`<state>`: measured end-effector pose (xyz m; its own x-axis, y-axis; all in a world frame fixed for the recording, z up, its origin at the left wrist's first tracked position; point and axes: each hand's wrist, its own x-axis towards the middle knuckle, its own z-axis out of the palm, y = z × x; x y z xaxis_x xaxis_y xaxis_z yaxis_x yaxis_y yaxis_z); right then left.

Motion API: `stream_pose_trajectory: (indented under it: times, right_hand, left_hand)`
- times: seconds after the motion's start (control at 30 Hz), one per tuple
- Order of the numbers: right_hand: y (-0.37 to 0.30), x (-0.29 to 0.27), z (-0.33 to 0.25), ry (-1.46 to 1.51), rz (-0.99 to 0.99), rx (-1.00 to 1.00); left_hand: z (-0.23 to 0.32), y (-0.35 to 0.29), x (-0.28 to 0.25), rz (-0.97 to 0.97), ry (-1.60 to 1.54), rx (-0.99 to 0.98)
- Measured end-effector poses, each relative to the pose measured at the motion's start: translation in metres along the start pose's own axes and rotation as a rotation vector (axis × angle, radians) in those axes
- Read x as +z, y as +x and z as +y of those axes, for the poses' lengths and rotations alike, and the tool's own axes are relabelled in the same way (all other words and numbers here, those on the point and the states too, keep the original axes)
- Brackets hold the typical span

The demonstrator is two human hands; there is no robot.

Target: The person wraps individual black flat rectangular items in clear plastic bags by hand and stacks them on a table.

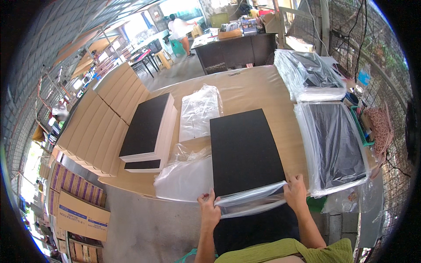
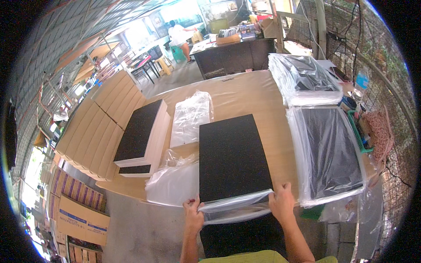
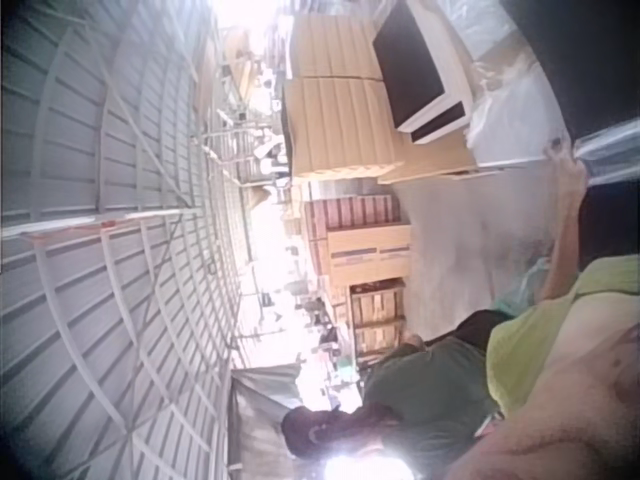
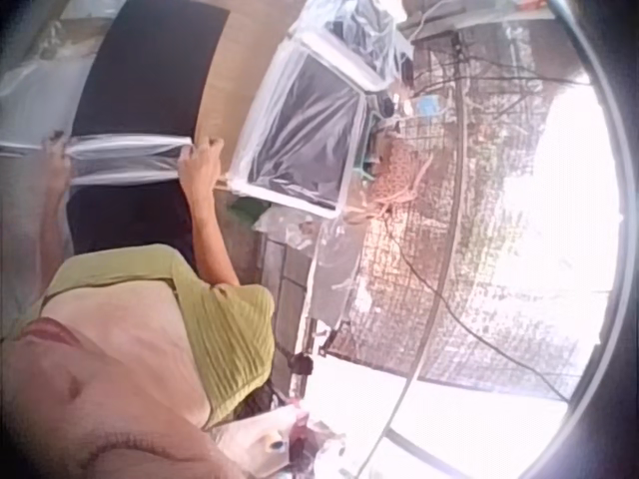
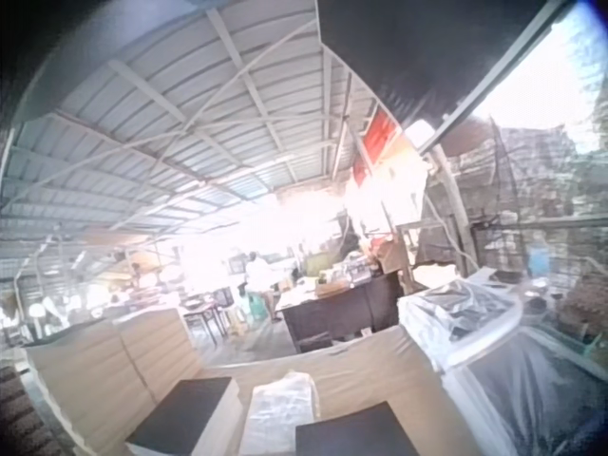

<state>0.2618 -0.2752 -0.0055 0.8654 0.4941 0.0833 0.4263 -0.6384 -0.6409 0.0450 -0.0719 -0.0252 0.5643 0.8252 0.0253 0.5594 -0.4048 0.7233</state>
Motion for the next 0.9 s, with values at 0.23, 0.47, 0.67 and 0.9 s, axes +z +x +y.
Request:
stream_pose_trajectory:
  times: [0.23,0.47,0.67,0.9]
  right_hand:
    - [-0.017,-0.021,-0.010,0.151,0.080,-0.075]
    - [-0.021,-0.025,0.041,1.374,-0.164,0.467]
    - [-0.006,-0.060,-0.022,1.409,-0.083,-0.330]
    - [0.051,-0.108,-0.099,1.171,0.350,-0.715]
  left_hand:
    - [0.021,-0.020,-0.029,0.027,0.122,0.092]
    - [0.060,-0.035,-0.070,-0.115,-0.350,-0.244]
    - [0.041,-0.030,-0.109,-0.445,-0.994,0.147]
    - [0.128,0.026,-0.163,0.001,-0.975,0.484]
